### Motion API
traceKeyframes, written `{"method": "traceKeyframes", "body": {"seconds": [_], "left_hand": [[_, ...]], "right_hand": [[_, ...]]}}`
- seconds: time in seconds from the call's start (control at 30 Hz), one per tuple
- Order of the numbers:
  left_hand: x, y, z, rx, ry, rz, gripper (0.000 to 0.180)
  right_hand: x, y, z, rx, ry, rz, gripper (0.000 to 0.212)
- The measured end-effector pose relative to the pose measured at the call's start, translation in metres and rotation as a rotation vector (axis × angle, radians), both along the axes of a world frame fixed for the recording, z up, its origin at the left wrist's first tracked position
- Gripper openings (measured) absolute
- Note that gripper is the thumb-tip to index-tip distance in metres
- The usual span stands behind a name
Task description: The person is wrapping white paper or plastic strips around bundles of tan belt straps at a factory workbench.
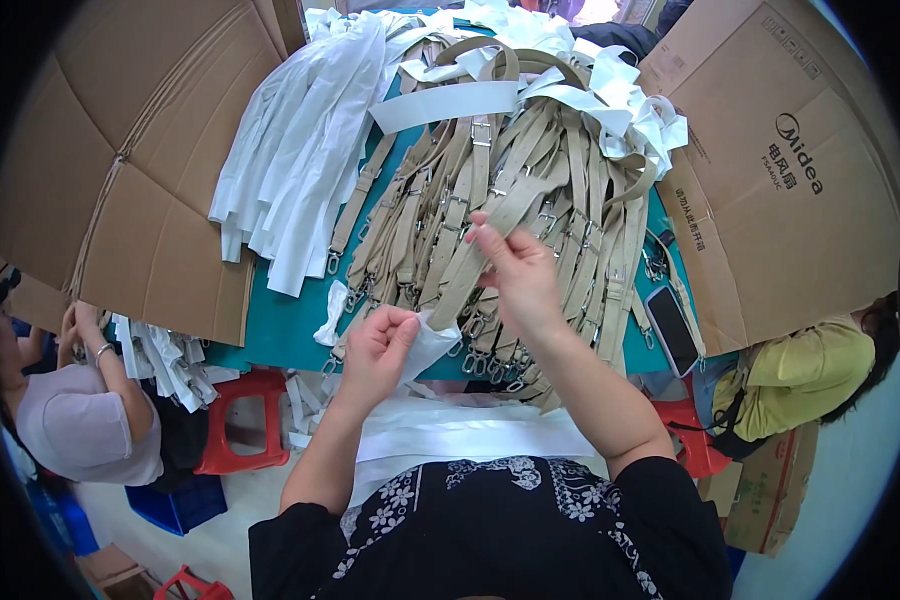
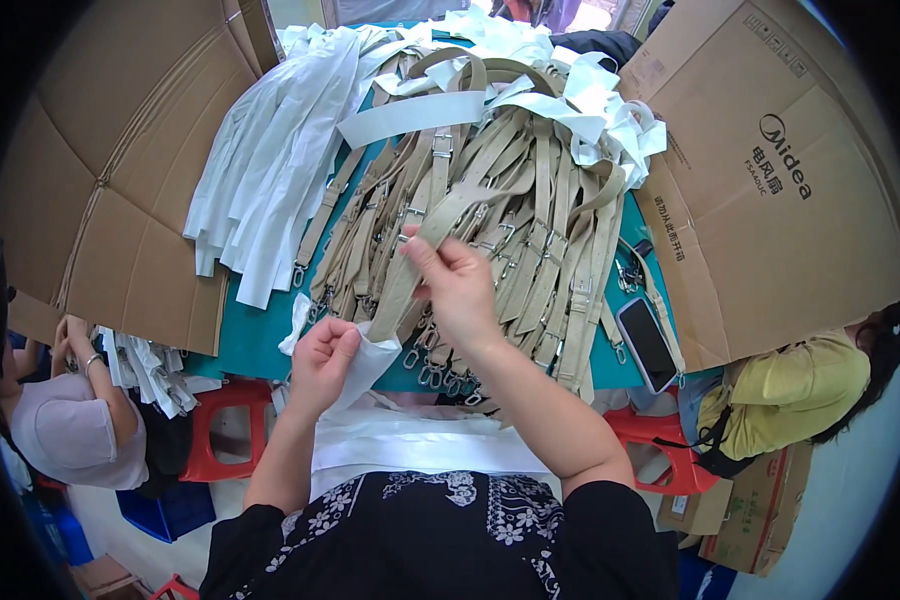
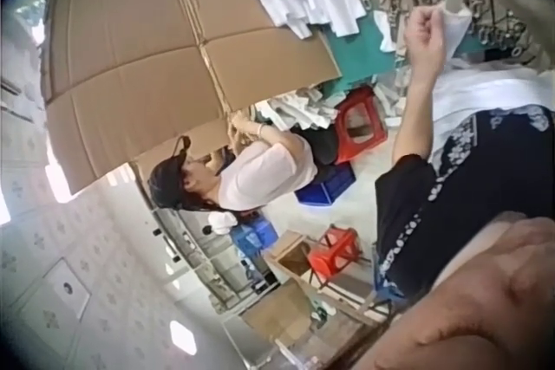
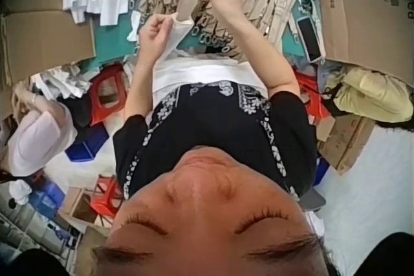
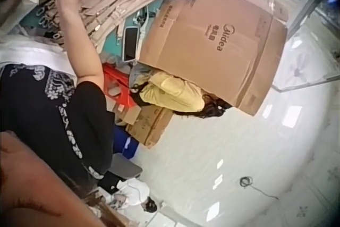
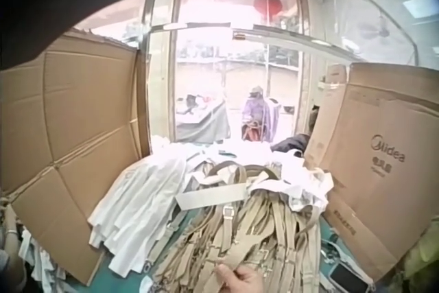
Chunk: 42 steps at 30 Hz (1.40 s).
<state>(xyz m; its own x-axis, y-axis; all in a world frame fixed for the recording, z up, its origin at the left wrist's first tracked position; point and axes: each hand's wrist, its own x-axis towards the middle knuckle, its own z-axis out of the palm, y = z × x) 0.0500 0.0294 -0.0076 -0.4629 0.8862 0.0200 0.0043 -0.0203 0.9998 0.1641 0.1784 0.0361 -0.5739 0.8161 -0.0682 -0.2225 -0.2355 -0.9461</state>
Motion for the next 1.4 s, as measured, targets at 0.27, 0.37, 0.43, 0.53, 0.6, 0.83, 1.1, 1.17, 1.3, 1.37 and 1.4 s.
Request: {"method": "traceKeyframes", "body": {"seconds": [0.27, 0.37, 0.43, 0.53, 0.6, 0.83, 1.1, 1.17, 1.3, 1.37, 1.4], "left_hand": [[0.000, -0.013, 0.014, 0.001, 0.188, 0.055, 0.015], [0.003, -0.024, 0.000, -0.151, 0.330, 0.039, 0.015], [0.011, -0.022, -0.008, -0.200, 0.252, 0.082, 0.016], [0.014, -0.018, -0.017, -0.087, 0.048, 0.139, 0.016], [0.015, -0.012, -0.014, -0.031, -0.011, 0.112, 0.015], [0.009, -0.012, -0.018, 0.046, -0.055, 0.078, 0.013], [0.015, -0.010, -0.009, 0.094, -0.121, 0.071, 0.014], [0.012, -0.009, -0.015, 0.101, -0.067, 0.049, 0.014], [0.007, -0.026, -0.021, -0.004, -0.006, 0.076, 0.014], [0.005, -0.028, -0.023, -0.013, 0.030, 0.078, 0.013], [0.004, -0.029, -0.024, -0.024, 0.029, 0.087, 0.013]], "right_hand": [[0.011, -0.063, -0.032, -0.154, -0.002, 0.337, 0.030], [0.012, -0.020, -0.025, -0.445, 0.188, 0.219, 0.040], [0.015, 0.000, -0.020, -0.359, 0.189, 0.112, 0.042], [0.014, -0.019, -0.019, -0.110, 0.085, 0.202, 0.041], [0.017, -0.038, -0.025, 0.115, -0.050, 0.290, 0.037], [0.017, -0.031, -0.038, 0.008, 0.049, 0.311, 0.042], [0.015, -0.071, -0.051, 0.427, -0.024, 0.353, 0.039], [0.014, -0.063, -0.063, 0.365, 0.005, 0.342, 0.041], [0.020, -0.015, -0.041, -0.459, 0.381, 0.181, 0.052], [0.024, 0.010, -0.032, -0.439, 0.389, 0.098, 0.047], [0.027, 0.016, -0.028, -0.422, 0.395, 0.020, 0.043]]}}
